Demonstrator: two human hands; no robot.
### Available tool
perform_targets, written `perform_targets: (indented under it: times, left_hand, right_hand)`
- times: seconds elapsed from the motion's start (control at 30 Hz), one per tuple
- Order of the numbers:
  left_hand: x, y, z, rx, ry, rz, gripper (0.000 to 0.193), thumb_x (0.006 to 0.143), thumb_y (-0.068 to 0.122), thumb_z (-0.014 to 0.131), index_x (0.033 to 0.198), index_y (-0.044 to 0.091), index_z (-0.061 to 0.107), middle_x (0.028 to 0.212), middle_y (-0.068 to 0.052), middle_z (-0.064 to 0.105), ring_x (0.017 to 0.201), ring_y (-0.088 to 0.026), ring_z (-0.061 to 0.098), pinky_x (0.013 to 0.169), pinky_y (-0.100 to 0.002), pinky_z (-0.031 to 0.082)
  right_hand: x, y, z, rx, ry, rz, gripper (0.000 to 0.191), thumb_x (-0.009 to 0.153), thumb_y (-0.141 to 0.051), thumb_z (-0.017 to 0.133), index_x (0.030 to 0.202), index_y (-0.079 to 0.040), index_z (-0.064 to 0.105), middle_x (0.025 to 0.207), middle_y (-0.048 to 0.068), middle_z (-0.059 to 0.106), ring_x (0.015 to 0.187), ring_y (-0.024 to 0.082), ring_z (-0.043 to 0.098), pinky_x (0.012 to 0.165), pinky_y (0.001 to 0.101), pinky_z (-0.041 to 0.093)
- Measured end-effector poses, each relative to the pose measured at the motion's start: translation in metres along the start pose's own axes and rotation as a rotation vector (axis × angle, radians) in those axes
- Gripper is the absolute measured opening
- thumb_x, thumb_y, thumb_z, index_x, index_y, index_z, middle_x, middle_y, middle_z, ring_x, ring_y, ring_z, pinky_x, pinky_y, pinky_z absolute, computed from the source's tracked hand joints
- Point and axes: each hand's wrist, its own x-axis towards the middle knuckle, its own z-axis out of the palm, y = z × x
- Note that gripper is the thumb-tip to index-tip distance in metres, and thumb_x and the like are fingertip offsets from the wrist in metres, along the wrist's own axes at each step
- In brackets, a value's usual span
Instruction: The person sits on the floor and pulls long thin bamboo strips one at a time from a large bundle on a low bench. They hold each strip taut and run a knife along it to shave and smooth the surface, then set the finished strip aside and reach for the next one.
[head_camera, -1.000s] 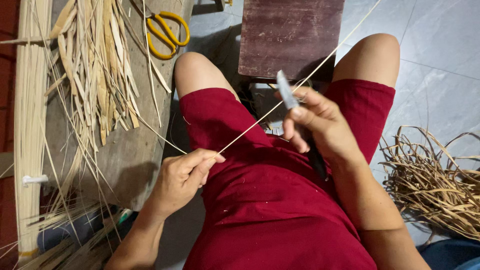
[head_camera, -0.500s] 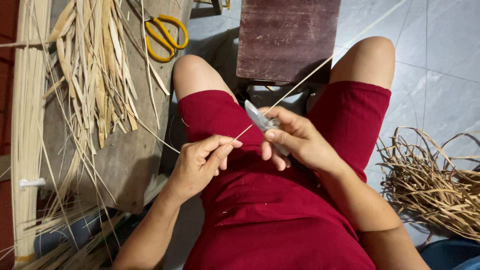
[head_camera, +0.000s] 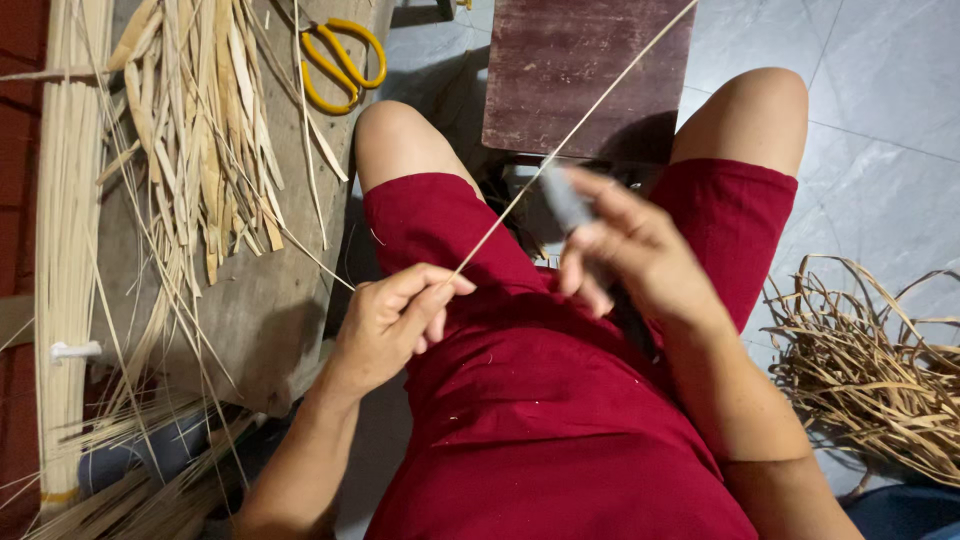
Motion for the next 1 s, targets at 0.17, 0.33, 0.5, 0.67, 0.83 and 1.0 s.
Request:
perform_targets:
  times: [0.17,0.33,0.5,0.67,0.83,1.0]
  left_hand:
    - [0.013,0.015,0.013,-0.065,-0.047,0.079,0.022,0.106,0.019,0.056,0.111,0.009,0.075,0.065,0.003,0.063,0.056,-0.003,0.058,0.048,-0.02,0.048]
    - [0.018,0.026,0.022,0.027,0.122,0.322,0.029,0.095,0.01,0.07,0.122,0.002,0.065,0.081,-0.002,0.07,0.07,-0.008,0.067,0.06,-0.024,0.056]
    - [0.03,0.028,0.033,0.199,0.221,0.37,0.019,0.096,0.009,0.075,0.112,0.004,0.066,0.08,-0.007,0.071,0.069,-0.011,0.072,0.059,-0.025,0.056]
    - [0.028,0.017,0.032,0.207,0.228,0.277,0.01,0.097,0.01,0.072,0.106,0.006,0.073,0.083,-0.005,0.076,0.063,-0.008,0.07,0.055,-0.023,0.055]
    - [0.0,-0.02,0.007,0.223,0.209,0.164,0.014,0.096,0.011,0.072,0.108,0.008,0.078,0.075,-0.002,0.074,0.059,-0.007,0.063,0.054,-0.023,0.051]
    - [-0.031,-0.051,-0.051,0.418,0.15,-0.152,0.022,0.098,0.016,0.066,0.105,0.016,0.087,0.067,-0.002,0.069,0.048,-0.014,0.057,0.044,-0.03,0.044]
  right_hand:
    - [0.004,0.013,0.015,0.111,-0.203,0.109,0.054,0.104,-0.016,0.057,0.156,-0.008,0.043,0.076,0.014,0.071,0.048,0.014,0.057,0.047,0.0253,0.047]
    - [0.006,0.015,0.01,0.156,-0.153,0.119,0.052,0.104,-0.015,0.058,0.154,-0.007,0.047,0.073,0.013,0.07,0.046,0.013,0.057,0.045,0.0243,0.046]
    - [0.006,0.019,0.017,0.08,-0.161,0.17,0.051,0.103,-0.015,0.056,0.154,-0.009,0.047,0.073,0.013,0.071,0.048,0.012,0.06,0.046,0.0231,0.048]
    - [0.006,0.022,0.008,0.076,-0.118,0.158,0.05,0.104,-0.014,0.054,0.154,-0.009,0.046,0.076,0.013,0.071,0.049,0.012,0.059,0.047,0.0233,0.049]
    - [0.007,0.019,-0.025,0.096,0.033,-0.013,0.049,0.105,-0.011,0.055,0.153,-0.006,0.046,0.077,0.013,0.07,0.049,0.013,0.057,0.045,0.0243,0.046]
    - [0.006,0.007,-0.051,0.09,0.189,-0.128,0.049,0.106,-0.011,0.057,0.154,-0.004,0.046,0.078,0.011,0.068,0.052,0.013,0.057,0.046,0.0239,0.045]
